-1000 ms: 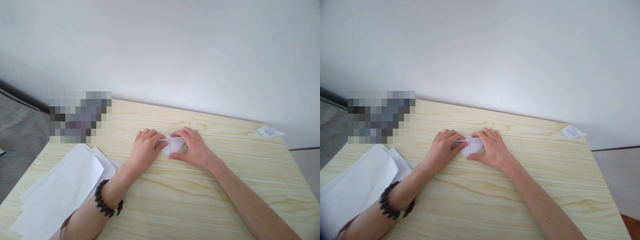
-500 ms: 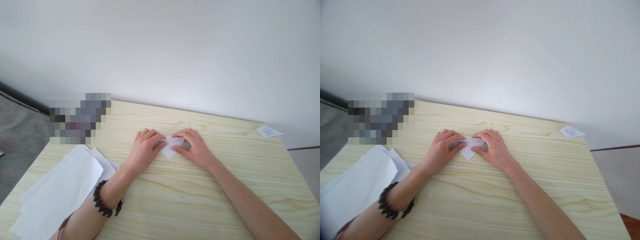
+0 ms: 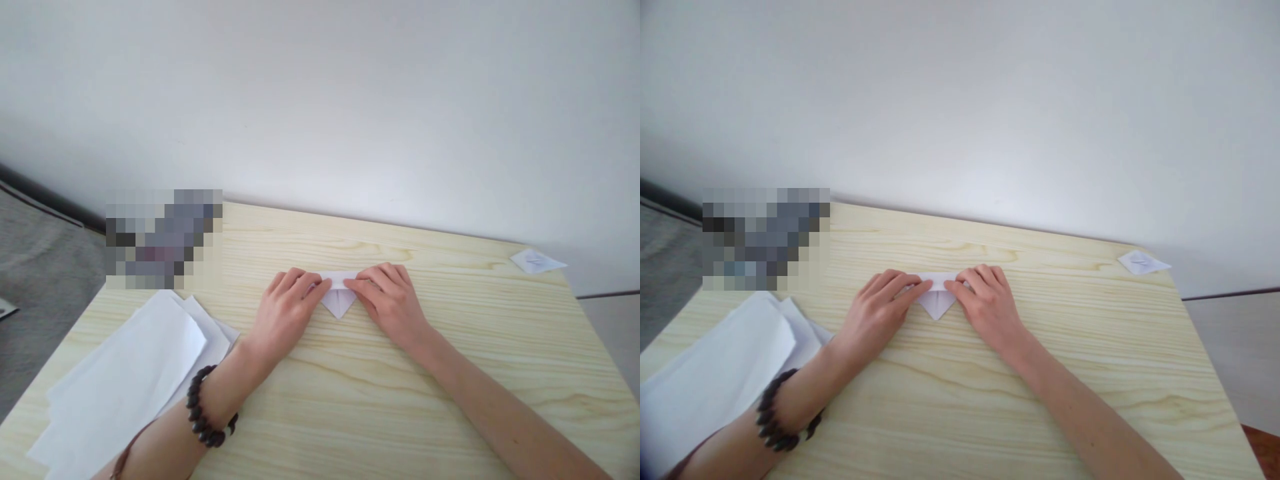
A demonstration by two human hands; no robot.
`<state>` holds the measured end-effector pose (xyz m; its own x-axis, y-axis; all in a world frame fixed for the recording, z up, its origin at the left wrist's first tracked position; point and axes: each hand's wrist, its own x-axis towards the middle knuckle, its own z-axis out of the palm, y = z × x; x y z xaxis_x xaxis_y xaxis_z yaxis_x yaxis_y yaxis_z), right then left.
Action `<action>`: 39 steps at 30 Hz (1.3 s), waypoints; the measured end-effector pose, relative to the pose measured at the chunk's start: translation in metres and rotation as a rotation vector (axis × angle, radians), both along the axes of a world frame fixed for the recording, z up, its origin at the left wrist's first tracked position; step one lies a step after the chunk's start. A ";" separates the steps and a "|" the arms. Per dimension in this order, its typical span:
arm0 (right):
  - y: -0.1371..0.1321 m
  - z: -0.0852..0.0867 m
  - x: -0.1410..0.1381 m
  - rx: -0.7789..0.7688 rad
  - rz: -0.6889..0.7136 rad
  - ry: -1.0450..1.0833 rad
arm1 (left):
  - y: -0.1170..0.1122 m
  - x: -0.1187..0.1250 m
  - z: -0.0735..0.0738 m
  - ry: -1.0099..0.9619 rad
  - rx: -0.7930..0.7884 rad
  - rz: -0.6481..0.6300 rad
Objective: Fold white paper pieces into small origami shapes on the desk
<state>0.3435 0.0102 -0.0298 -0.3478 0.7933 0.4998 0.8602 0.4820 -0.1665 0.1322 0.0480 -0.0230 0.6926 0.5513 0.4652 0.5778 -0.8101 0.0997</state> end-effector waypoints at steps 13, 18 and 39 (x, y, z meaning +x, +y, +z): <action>-0.014 0.005 -0.004 0.062 -0.045 -0.187 | -0.018 0.009 0.011 0.217 0.158 0.103; -0.020 0.003 -0.007 0.047 -0.083 -0.217 | -0.035 0.015 0.015 0.356 0.164 0.178; -0.033 0.003 -0.004 0.073 -0.172 -0.241 | -0.039 0.023 0.013 0.356 0.027 0.232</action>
